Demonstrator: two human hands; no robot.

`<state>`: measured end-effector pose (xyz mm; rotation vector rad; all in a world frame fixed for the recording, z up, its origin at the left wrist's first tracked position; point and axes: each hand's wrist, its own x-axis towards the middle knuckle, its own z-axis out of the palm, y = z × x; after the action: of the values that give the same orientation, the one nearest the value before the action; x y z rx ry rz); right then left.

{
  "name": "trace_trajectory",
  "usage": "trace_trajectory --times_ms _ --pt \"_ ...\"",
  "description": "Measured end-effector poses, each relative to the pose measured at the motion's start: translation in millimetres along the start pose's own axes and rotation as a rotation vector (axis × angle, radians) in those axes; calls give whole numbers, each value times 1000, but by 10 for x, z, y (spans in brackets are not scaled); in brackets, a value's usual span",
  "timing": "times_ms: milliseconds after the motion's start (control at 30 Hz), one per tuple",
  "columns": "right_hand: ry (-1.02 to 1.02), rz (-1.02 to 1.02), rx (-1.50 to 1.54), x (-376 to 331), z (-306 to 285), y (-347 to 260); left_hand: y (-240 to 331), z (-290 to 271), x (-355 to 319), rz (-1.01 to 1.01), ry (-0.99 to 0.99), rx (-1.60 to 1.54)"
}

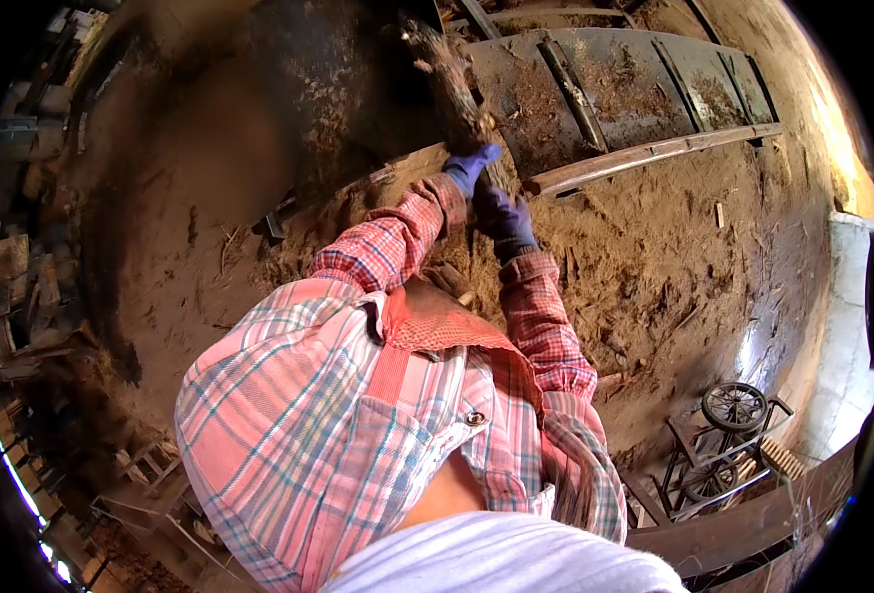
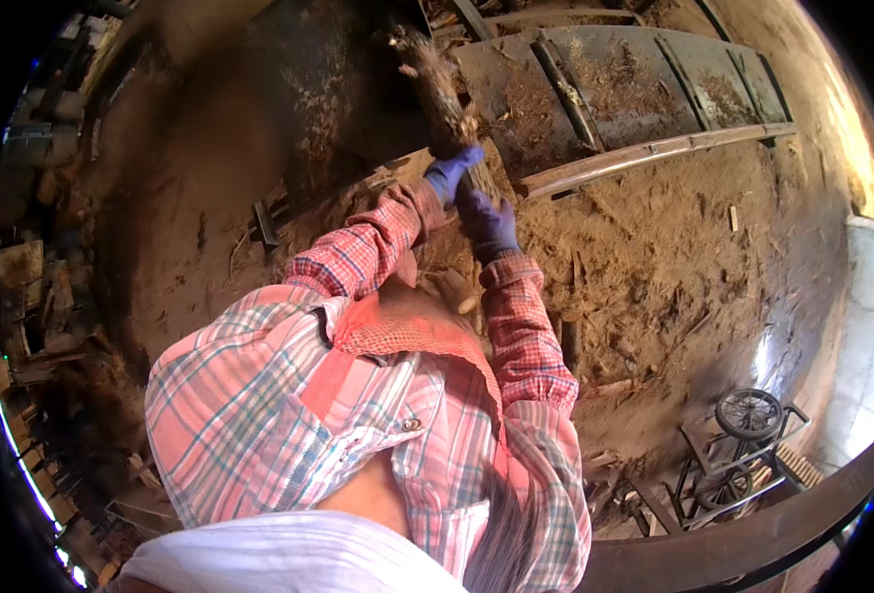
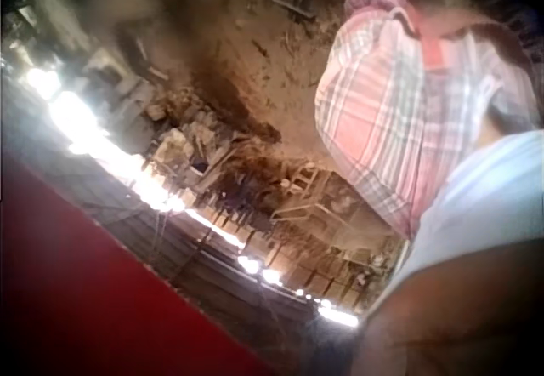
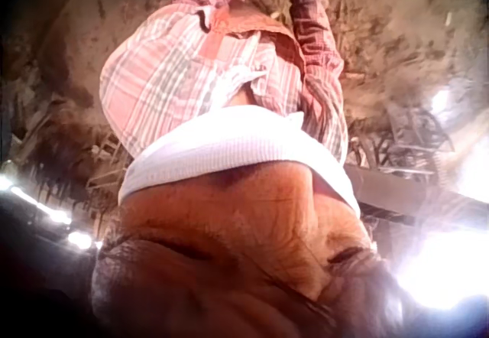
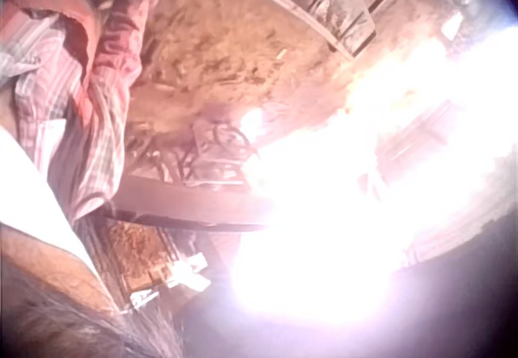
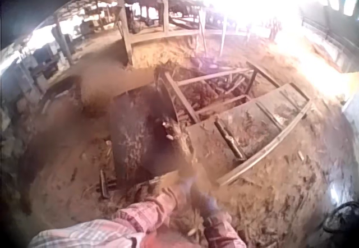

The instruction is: The person uses a hammer to break apart a large wooden structure, then picks up pieces of wood and feeds them into a wood chipper machine.

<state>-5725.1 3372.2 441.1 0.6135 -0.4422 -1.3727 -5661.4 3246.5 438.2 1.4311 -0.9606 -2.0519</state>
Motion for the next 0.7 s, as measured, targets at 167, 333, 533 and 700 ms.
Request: trace_trajectory --times_ms 167,333,533,700 --pt "113 -6 -413 597 494 340 852 -175 287 -284 -36 173" --pt "535 -415 -757 346 371 305 -162 -94 189 -398 161 415" --pt "714 -745 -1945 -103 -403 -6 321 -91 -483 -301 -217 12" --pt "809 -741 -1624 -219 -415 -223 320 45 -474 -352 -355 -234"
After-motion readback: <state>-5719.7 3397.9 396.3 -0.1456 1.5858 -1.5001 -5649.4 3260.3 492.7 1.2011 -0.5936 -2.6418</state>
